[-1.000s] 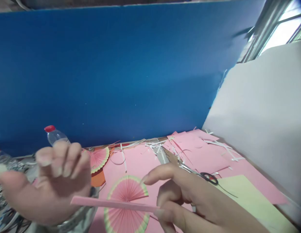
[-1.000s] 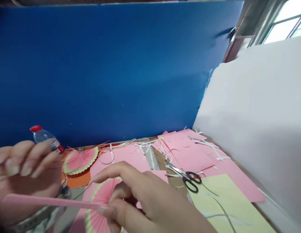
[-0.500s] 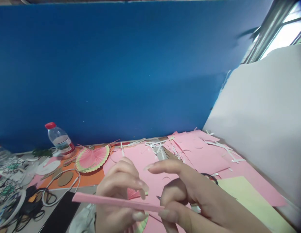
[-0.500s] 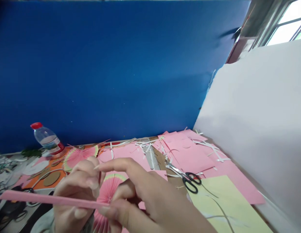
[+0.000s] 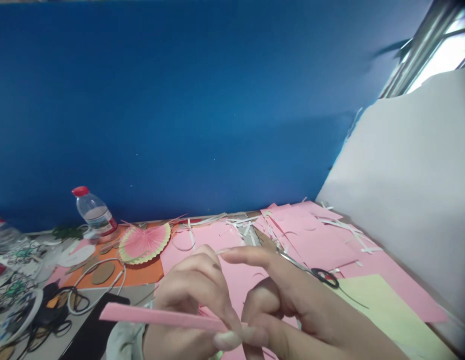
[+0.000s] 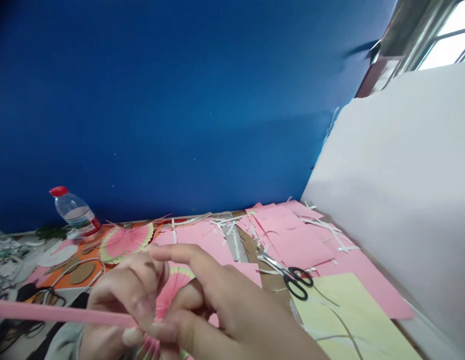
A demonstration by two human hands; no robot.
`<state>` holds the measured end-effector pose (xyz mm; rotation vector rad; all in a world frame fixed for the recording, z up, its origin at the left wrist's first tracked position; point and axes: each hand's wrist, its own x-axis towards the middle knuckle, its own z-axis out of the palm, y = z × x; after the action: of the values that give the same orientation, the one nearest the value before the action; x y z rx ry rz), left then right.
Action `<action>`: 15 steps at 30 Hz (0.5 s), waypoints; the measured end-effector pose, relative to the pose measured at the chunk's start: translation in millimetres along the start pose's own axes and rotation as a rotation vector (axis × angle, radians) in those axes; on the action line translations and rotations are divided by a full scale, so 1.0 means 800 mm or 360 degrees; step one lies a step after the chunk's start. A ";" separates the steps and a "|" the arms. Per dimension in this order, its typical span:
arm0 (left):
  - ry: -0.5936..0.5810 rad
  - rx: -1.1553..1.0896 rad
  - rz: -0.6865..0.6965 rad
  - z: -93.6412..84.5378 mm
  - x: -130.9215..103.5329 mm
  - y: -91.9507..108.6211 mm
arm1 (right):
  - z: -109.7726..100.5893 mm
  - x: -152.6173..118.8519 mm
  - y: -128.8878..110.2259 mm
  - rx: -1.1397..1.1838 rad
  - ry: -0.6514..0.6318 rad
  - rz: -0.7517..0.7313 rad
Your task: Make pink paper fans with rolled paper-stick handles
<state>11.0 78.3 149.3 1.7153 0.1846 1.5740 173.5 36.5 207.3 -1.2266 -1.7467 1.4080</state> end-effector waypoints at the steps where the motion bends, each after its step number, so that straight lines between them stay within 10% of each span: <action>1: -0.0005 -0.0046 -0.0043 -0.001 -0.002 -0.001 | 0.000 0.001 0.001 0.0024 -0.0031 -0.0028; 15: 0.0018 -0.0186 -0.0129 -0.032 -0.005 0.011 | 0.009 -0.004 0.006 -0.0031 0.0137 -0.0078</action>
<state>-16.0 81.5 149.5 1.5896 0.1623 1.5057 170.0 31.0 200.9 -1.2278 -1.7237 1.2943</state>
